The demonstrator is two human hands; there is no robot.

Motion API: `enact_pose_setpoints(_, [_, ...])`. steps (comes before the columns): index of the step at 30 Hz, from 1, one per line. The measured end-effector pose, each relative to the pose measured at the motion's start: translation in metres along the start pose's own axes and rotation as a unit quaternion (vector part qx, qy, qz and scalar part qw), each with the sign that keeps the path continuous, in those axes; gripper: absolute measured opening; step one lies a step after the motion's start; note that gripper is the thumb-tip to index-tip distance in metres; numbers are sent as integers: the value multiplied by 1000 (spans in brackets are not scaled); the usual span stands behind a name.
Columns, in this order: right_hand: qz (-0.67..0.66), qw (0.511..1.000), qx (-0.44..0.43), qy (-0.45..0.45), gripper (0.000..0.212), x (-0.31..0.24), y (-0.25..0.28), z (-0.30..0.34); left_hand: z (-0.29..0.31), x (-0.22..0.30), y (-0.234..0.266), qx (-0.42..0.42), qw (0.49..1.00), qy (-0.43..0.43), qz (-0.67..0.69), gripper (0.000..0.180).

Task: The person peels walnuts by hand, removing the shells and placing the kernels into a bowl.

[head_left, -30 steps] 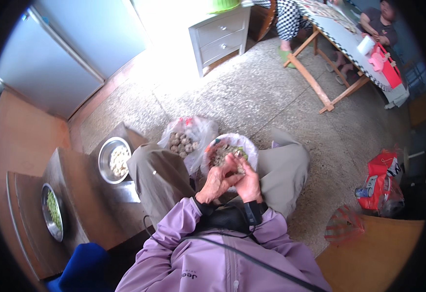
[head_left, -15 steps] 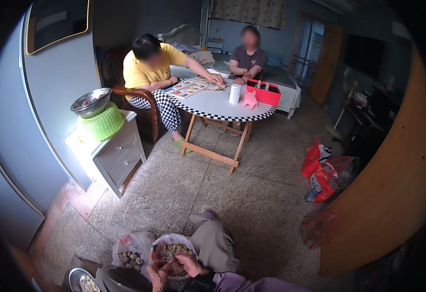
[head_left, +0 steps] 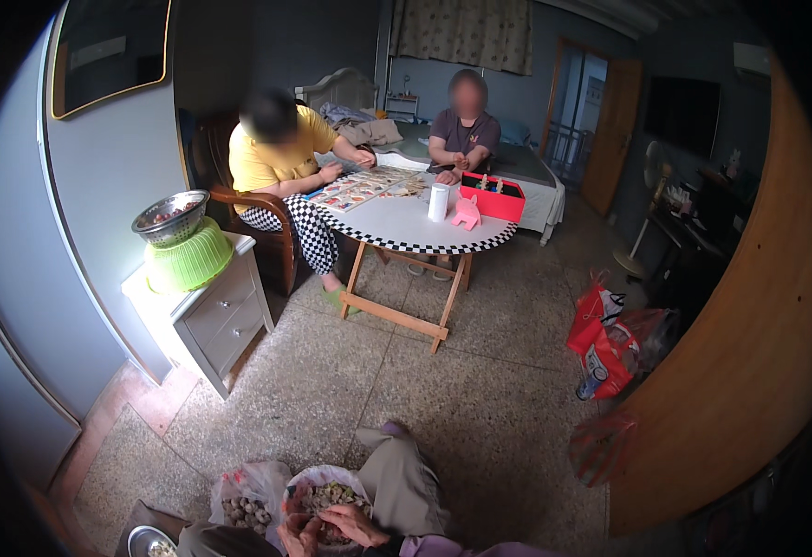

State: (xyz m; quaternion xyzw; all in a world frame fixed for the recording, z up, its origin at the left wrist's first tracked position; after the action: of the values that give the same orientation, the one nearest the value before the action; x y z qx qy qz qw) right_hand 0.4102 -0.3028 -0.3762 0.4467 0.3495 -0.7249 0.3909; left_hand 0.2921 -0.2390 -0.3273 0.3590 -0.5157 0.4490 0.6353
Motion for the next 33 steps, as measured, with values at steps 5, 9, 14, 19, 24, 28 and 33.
enact_pose_setpoints(5, [193, 954, 44, 224, 30, 54, 5, -28, 13, 26, -16, 0, 1000, 7, 2, 19])
enact_pose_setpoints(9, [264, 906, 73, 323, 30, 22, -9, -13, 4, 18, 2, 41, 985, -132, -107, 19])
enact_pose_setpoints(14, [75, 993, -37, 88, 29, 23, -3, -8, 0, -8, 2, 5, 996, 52, 68, 13])
enact_pose_setpoints(19, [-49, 995, -81, -24, 30, 16, -7, 0, 7, 8, 2, -1, 993, 58, 99, 5])
enact_pose_setpoints(24, [-91, 989, -91, -75, 29, 15, -8, 5, 7, 13, 4, -19, 995, 58, 81, 6])
enact_pose_setpoints(28, [-108, 987, -94, -76, 33, 11, -8, 9, 6, 10, 4, -15, 995, 36, 93, 7])
enact_pose_setpoints(33, [119, 981, 20, 149, 36, 18, 1, -7, 5, 10, -3, 9, 999, 22, 46, 11])
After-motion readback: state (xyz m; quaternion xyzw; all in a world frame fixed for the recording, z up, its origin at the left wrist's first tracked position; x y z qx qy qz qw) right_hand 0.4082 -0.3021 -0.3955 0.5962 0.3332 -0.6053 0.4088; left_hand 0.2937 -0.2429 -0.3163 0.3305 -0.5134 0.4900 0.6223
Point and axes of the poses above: each hand's wrist, its own z-axis away from the middle knuckle, its own y-axis out of the back of the hand, x = y × z, the point moved 5 cm from there along -z, towards the middle knuckle, and after that the axes turned 8 degrees about x, right-handed, at the moved point
